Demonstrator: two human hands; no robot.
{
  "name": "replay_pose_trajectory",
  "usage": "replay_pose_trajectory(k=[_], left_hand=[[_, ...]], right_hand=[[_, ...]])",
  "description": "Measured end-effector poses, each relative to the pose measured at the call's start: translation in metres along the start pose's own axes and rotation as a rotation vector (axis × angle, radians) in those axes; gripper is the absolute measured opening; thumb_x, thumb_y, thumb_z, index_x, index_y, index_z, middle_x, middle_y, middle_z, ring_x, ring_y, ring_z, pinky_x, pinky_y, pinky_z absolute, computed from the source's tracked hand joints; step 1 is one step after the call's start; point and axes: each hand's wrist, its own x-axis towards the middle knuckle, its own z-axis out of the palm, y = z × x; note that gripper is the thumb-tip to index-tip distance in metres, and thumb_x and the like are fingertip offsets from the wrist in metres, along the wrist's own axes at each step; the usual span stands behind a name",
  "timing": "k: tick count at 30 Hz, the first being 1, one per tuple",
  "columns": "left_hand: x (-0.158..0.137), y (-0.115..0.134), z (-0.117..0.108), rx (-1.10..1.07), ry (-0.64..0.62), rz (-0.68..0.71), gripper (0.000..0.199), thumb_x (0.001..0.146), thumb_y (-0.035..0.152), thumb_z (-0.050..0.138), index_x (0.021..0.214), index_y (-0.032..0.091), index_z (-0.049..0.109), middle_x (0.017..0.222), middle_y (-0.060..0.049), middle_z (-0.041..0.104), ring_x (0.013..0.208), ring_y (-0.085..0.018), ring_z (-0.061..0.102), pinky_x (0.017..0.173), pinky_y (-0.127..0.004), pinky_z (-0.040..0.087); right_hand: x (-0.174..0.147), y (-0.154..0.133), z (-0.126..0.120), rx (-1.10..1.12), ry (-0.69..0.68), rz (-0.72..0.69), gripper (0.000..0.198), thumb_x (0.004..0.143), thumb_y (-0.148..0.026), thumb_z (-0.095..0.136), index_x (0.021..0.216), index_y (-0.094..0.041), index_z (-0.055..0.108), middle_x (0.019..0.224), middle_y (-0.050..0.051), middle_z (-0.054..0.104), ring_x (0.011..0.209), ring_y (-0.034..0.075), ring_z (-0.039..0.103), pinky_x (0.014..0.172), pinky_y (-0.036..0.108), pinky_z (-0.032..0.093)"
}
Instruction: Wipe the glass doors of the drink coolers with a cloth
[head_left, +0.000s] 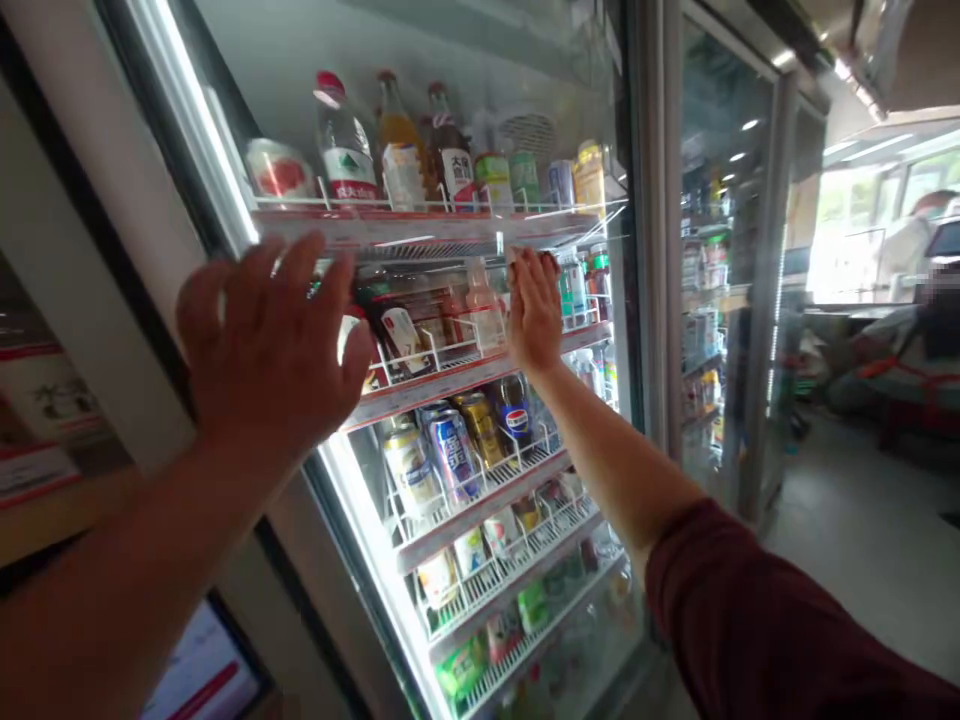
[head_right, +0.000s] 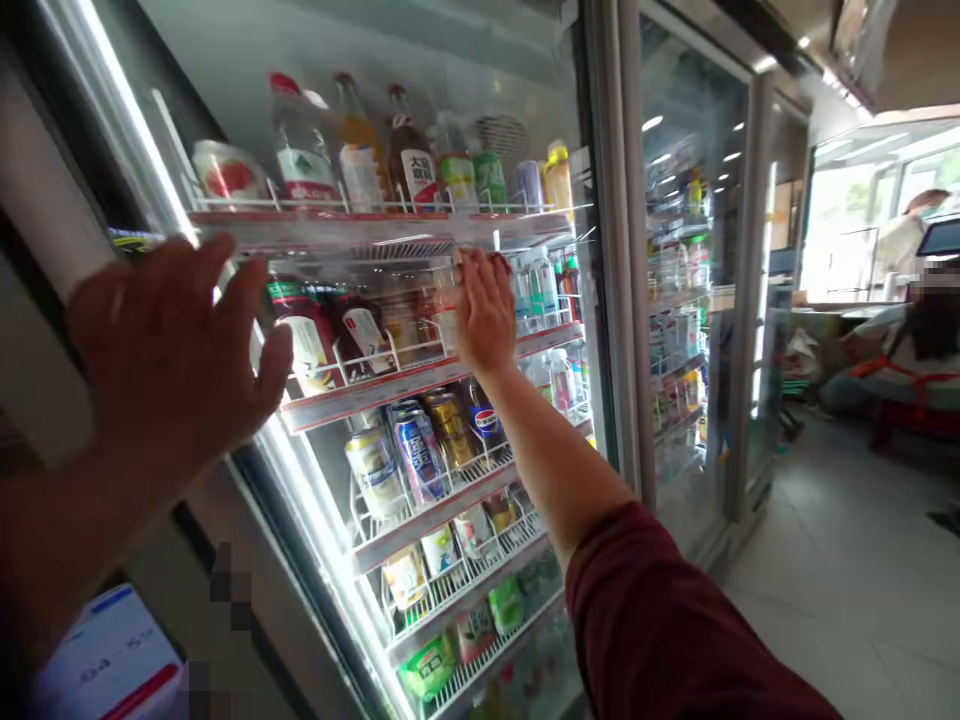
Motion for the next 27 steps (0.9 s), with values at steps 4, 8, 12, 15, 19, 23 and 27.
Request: replay_pose_trajectory(k=[4,8,12,15,19,23,27], left_hand=[[0.043,-0.007,0.018,-0.217,-0.103,-0.068,0.074,0.106,0.038,0.048,0.17,0.008,0.024,0.183,-0.012,0.013,0.169,-0.039,0.001,0.13,-0.072,-0.011],[0.039,0.001,0.034,-0.295,-0.12,-0.082,0.074,0.109,0.046,0.041,0.168,0.005,0.027,0.183,-0.013,0.008,0.169,-0.038,-0.008,0.128,-0.07,-0.02],[0.035,0.004,0.03,-0.283,-0.133,-0.082,0.076,0.111,0.054,0.032,0.169,0.005,0.025,0.183,-0.011,0.007,0.168,-0.039,-0.009,0.128,-0.069,-0.019],[0.036,0.004,0.026,-0.286,-0.121,-0.06,0.081,0.111,0.062,0.021,0.169,0.004,0.026,0.183,-0.013,0.008,0.167,-0.04,-0.008,0.126,-0.069,-0.016],[0.038,0.004,0.027,-0.249,-0.098,-0.028,0.103,0.104,0.074,-0.003,0.164,-0.004,0.028,0.18,-0.02,0.009,0.165,-0.047,-0.005,0.117,-0.075,-0.012],[0.038,0.004,0.027,-0.243,-0.118,-0.034,0.096,0.106,0.068,0.002,0.166,-0.003,0.028,0.18,-0.019,0.008,0.165,-0.045,-0.006,0.12,-0.072,-0.013],[0.037,0.006,0.025,-0.204,-0.165,-0.068,0.077,0.108,0.053,0.023,0.169,0.005,0.025,0.182,-0.013,0.006,0.167,-0.04,-0.008,0.126,-0.069,-0.012]], right_hand=[[-0.004,-0.003,-0.005,-0.017,-0.024,0.021,0.064,0.108,-0.023,0.022,0.169,-0.022,0.041,0.172,0.008,0.046,0.171,0.027,0.021,0.141,0.06,0.022],[-0.002,-0.001,-0.009,-0.029,-0.047,0.015,0.064,0.108,-0.024,0.022,0.17,-0.024,0.037,0.173,0.009,0.044,0.171,0.028,0.021,0.14,0.065,0.018],[0.0,0.008,-0.005,-0.128,-0.067,-0.034,0.062,0.111,-0.032,0.023,0.172,-0.023,0.032,0.174,0.009,0.041,0.172,0.027,0.017,0.141,0.063,0.013],[0.0,0.011,-0.003,-0.197,-0.107,0.002,0.062,0.11,-0.031,0.025,0.17,-0.019,0.038,0.177,0.01,0.037,0.172,0.027,0.016,0.142,0.057,0.014],[0.001,0.009,-0.004,-0.196,-0.104,0.027,0.064,0.107,-0.024,0.023,0.167,-0.014,0.043,0.178,0.011,0.037,0.172,0.025,0.016,0.143,0.054,0.013],[0.001,0.007,-0.005,-0.165,-0.085,0.014,0.066,0.105,-0.021,0.019,0.165,-0.011,0.045,0.177,0.011,0.038,0.172,0.024,0.017,0.143,0.053,0.013],[0.001,0.011,-0.003,-0.168,-0.109,0.031,0.063,0.107,-0.027,0.024,0.167,-0.017,0.042,0.178,0.01,0.036,0.172,0.027,0.016,0.142,0.058,0.014]])
